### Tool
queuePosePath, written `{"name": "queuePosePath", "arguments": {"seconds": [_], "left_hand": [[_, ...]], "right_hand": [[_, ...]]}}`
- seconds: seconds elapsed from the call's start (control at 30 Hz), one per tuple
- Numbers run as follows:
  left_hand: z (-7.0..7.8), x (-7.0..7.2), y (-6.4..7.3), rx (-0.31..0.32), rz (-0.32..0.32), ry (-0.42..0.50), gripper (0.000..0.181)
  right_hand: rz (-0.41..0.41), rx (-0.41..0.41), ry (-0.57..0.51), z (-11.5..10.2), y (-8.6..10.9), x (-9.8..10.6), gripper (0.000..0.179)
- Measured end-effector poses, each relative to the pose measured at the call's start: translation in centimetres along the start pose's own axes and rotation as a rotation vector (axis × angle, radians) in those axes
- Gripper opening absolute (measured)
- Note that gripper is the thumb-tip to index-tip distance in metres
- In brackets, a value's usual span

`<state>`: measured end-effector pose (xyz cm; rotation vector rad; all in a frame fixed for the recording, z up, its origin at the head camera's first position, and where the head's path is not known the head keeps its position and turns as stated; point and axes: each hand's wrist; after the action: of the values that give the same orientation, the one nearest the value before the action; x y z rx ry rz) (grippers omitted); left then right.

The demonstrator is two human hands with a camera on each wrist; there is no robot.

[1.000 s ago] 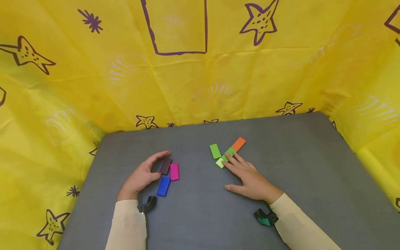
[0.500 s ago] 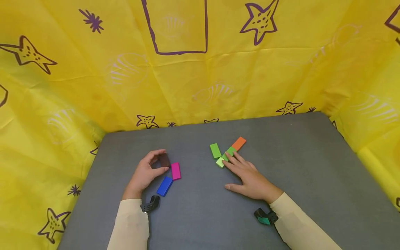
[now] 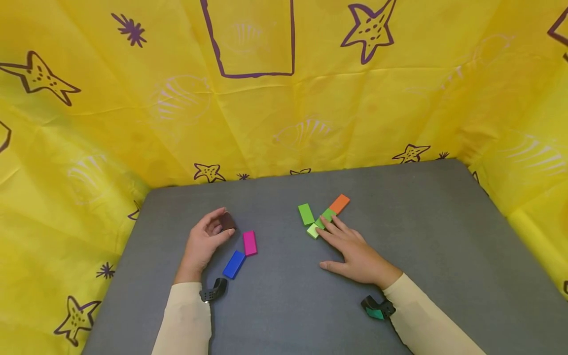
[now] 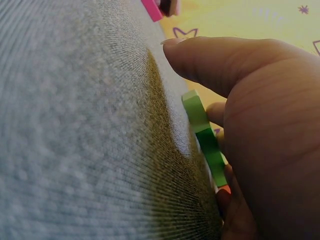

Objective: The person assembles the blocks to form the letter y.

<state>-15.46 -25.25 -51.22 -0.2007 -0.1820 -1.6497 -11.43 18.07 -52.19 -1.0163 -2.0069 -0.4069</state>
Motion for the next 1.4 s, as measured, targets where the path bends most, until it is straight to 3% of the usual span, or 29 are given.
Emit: {"name": "queuePosePath", "arguments": {"seconds": [0.2, 0.77, 1.17, 1.4], "left_hand": [[-0.1, -0.2, -0.1, -0.013, 0.016, 0.054, 0.062], [1.2, -1.3, -0.5, -0.072, 0.042, -0.018, 0.056], [2.3, -2.8, -1.2, -0.126, -0.051, 0.006, 0.059], [3.4, -4.3, -1.5, -0.137, -0.061, 0.021, 0.060]], "right_hand": [[-0.005, -0.003, -0.006, 0.0, 0.1, 0.1, 0.086], [0.003, -0.006, -0.010, 0.2, 0.4, 0.1, 0.086], [-0.001, 0.001, -0.008, -0.1, 0.1, 0.2, 0.085], [-0.005, 0.002, -0.015, -0.2, 0.0, 0.2, 0.085]]}}
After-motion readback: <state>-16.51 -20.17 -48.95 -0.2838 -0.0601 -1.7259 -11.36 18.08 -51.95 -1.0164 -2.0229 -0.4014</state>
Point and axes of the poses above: each hand's wrist, its own y-axis away from the middle knuckle, its own x-axis out of the back of the hand, z = x × y, and after that the axes turned 4 degrees about -z, right-handed
